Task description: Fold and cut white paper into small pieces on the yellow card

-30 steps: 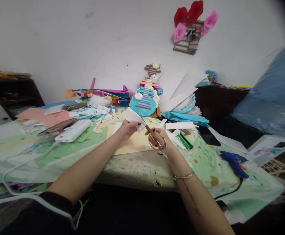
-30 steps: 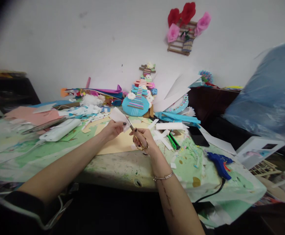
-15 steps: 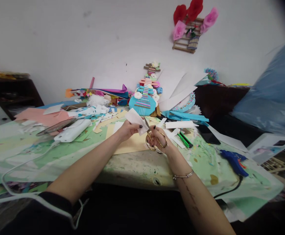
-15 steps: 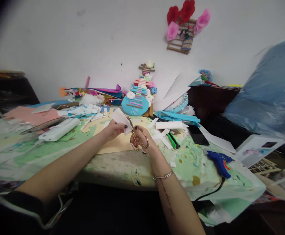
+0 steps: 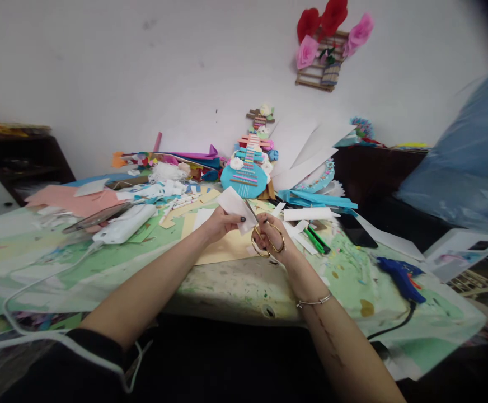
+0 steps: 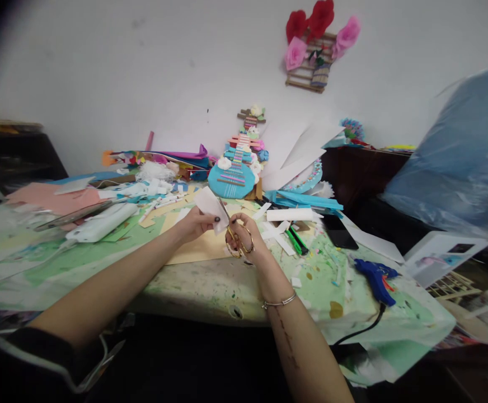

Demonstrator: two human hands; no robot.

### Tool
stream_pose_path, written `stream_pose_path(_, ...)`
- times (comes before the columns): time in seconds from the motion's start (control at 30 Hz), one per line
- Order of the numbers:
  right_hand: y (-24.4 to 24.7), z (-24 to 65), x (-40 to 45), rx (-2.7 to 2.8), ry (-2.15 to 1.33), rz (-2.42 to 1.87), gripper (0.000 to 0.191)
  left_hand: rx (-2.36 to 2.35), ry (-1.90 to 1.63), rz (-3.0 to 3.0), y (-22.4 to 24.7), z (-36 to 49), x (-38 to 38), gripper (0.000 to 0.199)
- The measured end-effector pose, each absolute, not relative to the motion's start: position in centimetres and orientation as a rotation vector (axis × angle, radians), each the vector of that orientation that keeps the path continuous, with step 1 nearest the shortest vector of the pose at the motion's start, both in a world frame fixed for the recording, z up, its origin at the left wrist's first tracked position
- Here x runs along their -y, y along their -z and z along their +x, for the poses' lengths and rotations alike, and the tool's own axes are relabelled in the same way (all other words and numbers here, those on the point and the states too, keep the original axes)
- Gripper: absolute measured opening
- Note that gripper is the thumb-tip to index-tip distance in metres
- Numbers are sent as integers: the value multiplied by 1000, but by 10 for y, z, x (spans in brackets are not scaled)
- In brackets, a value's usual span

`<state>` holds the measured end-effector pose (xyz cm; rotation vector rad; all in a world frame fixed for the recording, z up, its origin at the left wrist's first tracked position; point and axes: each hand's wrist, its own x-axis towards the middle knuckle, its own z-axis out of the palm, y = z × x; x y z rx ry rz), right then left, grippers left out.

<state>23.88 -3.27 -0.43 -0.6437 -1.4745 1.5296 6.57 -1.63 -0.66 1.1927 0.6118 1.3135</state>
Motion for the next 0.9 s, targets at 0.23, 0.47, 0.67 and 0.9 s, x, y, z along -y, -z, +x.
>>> stream_pose_path(0.23,3,239,32,1487,-1480,-668,52,-608,-1302,1195,3,66,20,55)
stream_pose_path(0.47,7,235,34,1501,-1529,-659,53,-589,-1273,1246,6,65,18,60)
stream_pose_path(0.67,7,235,36,1509,-1555,-644,57,-608,-1251,1259,4,66,20,62)
stream_pose_path(0.9,3,236,38,1478,-1562,-653,59,-630,-1253,1280,4,67,20,58)
